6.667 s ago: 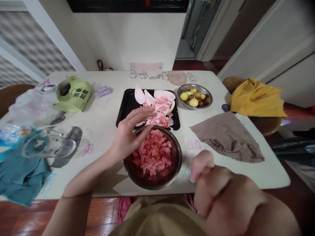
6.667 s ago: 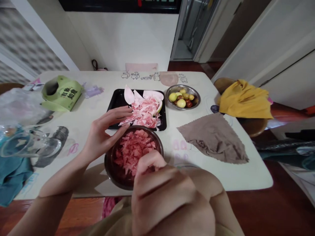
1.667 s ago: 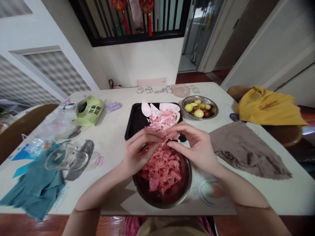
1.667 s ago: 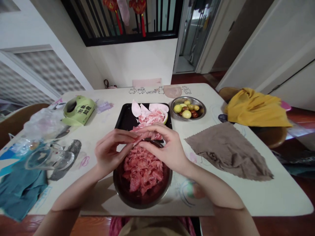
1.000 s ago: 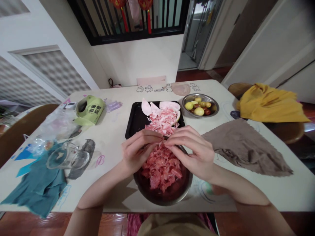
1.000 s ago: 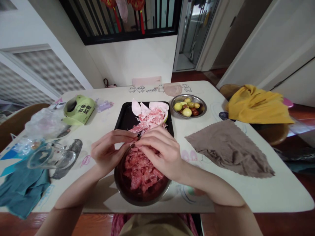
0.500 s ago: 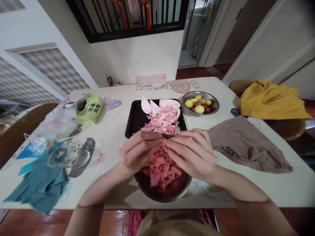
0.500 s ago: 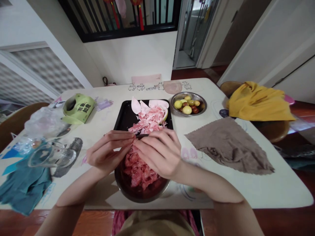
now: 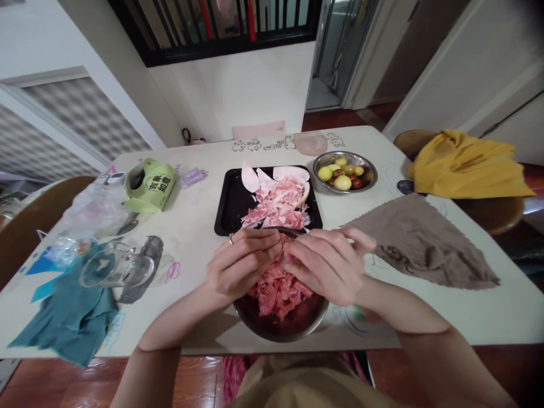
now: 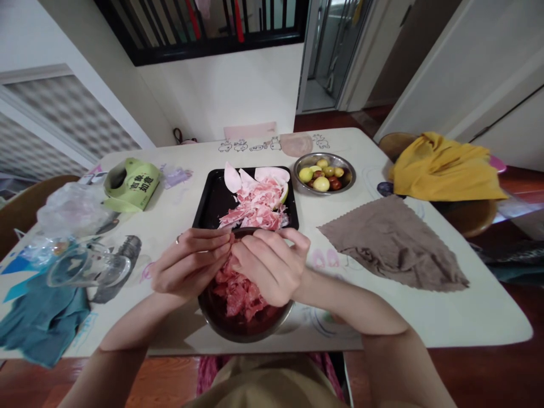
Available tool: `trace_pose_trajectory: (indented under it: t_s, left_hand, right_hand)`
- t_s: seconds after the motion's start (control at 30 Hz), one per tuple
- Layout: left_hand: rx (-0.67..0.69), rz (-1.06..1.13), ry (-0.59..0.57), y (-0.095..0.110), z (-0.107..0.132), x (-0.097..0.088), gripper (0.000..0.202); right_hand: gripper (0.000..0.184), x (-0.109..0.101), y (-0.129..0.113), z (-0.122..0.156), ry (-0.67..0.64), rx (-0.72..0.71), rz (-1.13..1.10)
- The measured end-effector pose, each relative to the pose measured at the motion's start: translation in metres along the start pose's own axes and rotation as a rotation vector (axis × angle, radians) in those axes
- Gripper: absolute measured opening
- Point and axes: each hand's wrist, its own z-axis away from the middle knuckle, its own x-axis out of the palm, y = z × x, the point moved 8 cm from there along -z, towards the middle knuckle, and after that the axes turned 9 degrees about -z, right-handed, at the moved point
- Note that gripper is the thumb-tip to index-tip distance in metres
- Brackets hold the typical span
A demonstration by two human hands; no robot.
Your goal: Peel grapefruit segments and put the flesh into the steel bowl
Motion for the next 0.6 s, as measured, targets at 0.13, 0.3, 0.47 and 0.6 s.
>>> trace_pose_trajectory:
  t_s: [0.13, 0.3, 0.47, 0.6]
  left_hand:
    - [-0.020, 0.037, -0.004, 0.000, -0.003, -0.001, 0.022]
    - [-0.182, 0.116, 0.090, -0.018, -0.003, -0.005, 0.023]
    - [-0.399, 0.226, 0.058, -0.037, 0.002, 0.004, 0.022]
    - [-0.524, 0.326, 0.006, -0.045, 0.007, 0.012, 0.021]
  right_hand:
    - [0.011, -0.014, -0.029, -0.011, 0.140, -0.247, 0.277]
    - [0.009, -0.022, -0.029, -0.024, 0.180, -0.191, 0.245]
    - [0.010, -0.017, 0.026, -0.033, 0.232, -0.023, 0.296]
    - [0.021, 0.013, 0.092, -0.036, 0.014, 0.141, 0.370]
